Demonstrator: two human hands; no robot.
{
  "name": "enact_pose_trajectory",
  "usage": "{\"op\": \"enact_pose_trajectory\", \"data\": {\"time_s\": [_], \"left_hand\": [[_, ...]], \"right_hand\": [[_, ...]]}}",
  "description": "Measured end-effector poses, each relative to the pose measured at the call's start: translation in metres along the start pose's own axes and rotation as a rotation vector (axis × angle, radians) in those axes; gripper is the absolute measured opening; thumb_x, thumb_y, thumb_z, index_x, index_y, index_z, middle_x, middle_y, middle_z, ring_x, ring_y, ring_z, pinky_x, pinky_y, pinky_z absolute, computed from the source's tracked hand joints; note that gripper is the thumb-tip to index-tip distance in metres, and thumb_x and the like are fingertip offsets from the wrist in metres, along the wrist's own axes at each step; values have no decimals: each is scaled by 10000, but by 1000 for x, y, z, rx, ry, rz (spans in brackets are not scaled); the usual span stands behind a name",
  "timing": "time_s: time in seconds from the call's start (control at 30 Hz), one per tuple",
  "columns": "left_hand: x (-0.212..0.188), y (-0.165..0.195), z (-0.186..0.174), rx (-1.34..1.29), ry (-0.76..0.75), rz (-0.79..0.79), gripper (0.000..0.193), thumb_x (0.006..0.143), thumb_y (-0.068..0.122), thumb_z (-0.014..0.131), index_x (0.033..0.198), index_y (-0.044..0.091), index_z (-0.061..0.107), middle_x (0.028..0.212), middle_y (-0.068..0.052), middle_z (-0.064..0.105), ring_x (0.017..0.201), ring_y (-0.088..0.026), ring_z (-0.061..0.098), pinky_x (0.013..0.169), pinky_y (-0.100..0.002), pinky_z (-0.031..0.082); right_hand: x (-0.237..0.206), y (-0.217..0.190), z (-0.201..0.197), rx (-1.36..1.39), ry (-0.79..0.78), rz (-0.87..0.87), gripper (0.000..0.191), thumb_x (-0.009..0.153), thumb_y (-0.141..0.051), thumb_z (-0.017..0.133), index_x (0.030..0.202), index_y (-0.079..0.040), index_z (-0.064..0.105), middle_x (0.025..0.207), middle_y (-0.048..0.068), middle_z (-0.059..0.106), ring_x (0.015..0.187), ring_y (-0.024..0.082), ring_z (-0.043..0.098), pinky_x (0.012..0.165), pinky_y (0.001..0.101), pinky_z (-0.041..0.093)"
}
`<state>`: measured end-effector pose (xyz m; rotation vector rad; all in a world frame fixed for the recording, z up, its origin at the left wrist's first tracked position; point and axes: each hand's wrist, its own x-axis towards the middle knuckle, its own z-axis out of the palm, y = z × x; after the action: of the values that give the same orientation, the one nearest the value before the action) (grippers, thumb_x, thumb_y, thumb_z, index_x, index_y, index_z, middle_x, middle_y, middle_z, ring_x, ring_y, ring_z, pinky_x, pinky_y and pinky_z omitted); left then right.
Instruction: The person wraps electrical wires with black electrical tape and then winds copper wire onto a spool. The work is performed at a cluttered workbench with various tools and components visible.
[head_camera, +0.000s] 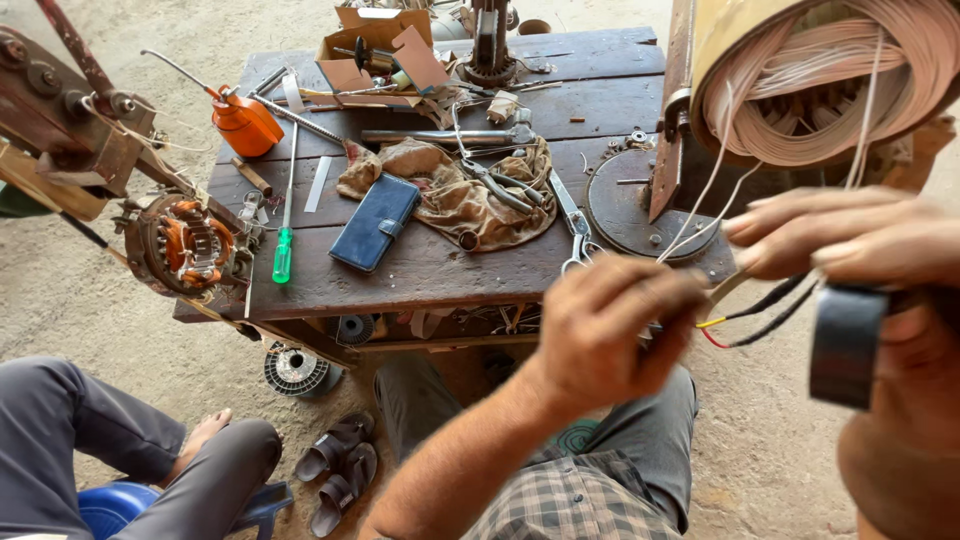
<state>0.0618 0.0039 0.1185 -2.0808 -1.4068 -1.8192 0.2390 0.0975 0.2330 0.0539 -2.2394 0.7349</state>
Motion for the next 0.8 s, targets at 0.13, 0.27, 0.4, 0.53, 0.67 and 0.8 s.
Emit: {"op": "enact_pose_trajectory", "data": {"time_s": [0.13, 0.27, 0.4, 0.53, 0.67, 0.8], "left_hand": [[30, -5, -12, 21, 53, -123, 448, 989, 331, 766, 1343, 97, 621, 1036, -60, 708, 904, -188, 707, 785, -318, 578], [67, 0, 1, 131, -131, -192, 523, 849, 370, 826, 1265, 92, 675, 964, -65, 710, 858, -231, 729, 740, -364, 577], [89, 4, 21, 167, -166, -198, 394, 877, 348, 801, 1180, 113, 711, 990, -61, 733, 867, -236, 745, 742, -367, 586], [93, 1, 27, 130, -169, -189, 241, 943, 266, 743, 1137, 122, 744, 999, -69, 760, 878, -244, 758, 757, -366, 602], [103, -19, 18, 74, -224, -121, 165, 986, 184, 703, 1132, 129, 756, 1003, -62, 780, 859, -210, 770, 750, -352, 615], [118, -41, 9, -27, -358, -148, 169, 947, 186, 750, 1107, 139, 775, 991, -39, 804, 839, -169, 775, 723, -330, 631]], "right_hand": [[-28, -18, 26, 152, 252, 161, 252, 1182, -235, 500, 1248, -6, 582, 1170, 213, 690, 1163, 306, 666, 1132, 441, 489], [-52, -10, 20, 254, 403, 315, 243, 1166, -182, 544, 1221, 50, 589, 1212, 246, 671, 1221, 317, 614, 1149, 428, 452], [-74, 11, 4, 317, 447, 292, 233, 1172, -177, 553, 1237, 42, 600, 1227, 222, 675, 1243, 299, 613, 1156, 405, 452], [-88, 39, -13, 381, 435, 288, 242, 1179, -177, 553, 1258, 48, 594, 1247, 222, 673, 1243, 274, 637, 1103, 373, 469], [-88, 60, -14, 497, 438, 308, 255, 1137, -181, 558, 1271, 28, 614, 1212, 206, 700, 1045, 218, 708, 892, 334, 583], [-77, 66, -2, 422, 467, 336, 225, 1182, -173, 557, 1248, 36, 603, 1216, 186, 691, 1142, 202, 683, 1029, 317, 546]]}}
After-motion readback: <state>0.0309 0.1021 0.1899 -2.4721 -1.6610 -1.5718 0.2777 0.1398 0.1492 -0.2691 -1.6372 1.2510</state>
